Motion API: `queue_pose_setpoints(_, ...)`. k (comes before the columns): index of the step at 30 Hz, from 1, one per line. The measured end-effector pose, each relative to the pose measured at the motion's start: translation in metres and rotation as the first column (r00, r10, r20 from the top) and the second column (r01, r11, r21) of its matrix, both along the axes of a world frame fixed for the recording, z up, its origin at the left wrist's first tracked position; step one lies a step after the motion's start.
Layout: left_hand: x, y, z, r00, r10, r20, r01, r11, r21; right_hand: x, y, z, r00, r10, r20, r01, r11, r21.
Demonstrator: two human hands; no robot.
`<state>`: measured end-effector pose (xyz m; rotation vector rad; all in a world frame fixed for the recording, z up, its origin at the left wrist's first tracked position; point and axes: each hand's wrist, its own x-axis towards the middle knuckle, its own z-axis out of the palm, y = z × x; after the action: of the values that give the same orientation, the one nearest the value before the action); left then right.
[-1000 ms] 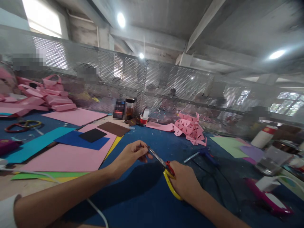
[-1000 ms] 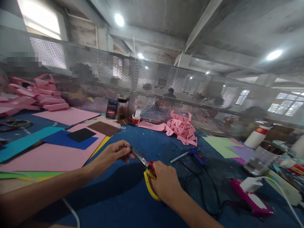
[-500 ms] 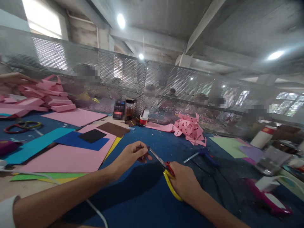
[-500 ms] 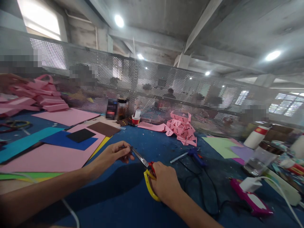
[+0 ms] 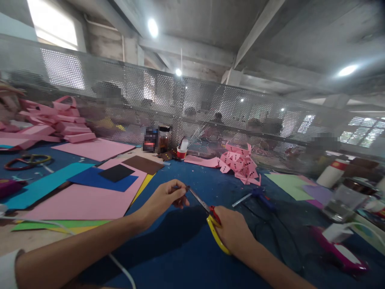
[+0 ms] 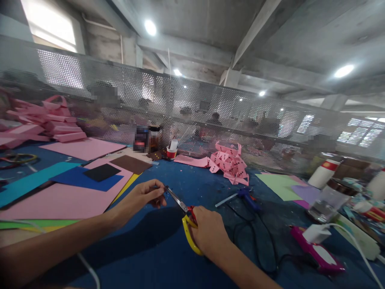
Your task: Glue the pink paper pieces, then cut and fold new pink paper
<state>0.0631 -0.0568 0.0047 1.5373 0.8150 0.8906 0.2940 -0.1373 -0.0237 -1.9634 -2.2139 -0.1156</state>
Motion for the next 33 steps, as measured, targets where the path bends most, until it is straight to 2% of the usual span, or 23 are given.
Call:
queue_pose_setpoints(9,0.0004,0.0020,-0.0032,1.000,0.001,-0.002,-0.001,1.000,0.000,0.0012,0.0023,-0.0013,1.000,-0.009,0.009,0.010,1.000,-0.026)
queue_pose_setpoints(15,0.0002,0.0029,-0.0037,1.000,0.008,0.019,-0.009,1.000,0.025,0.0016,0.0032,-0.0027,1.000,0.005,-0.029,-0.003,0.997,0.075)
queue_pose_setpoints(21,0.0011,-0.0013,0.0003,0.999,0.024,0.047,-0.025,0.999,0.030,0.0004,0.0017,-0.0046,0.999,0.039,-0.036,-0.035,0.994,0.103)
queue_pose_setpoints(33,0.0010,0.0000,-0.0010,0.996,0.001,0.086,-0.002,1.000,0.009,-0.0017,-0.0003,-0.0017,0.997,0.034,-0.075,-0.030,0.998,0.062)
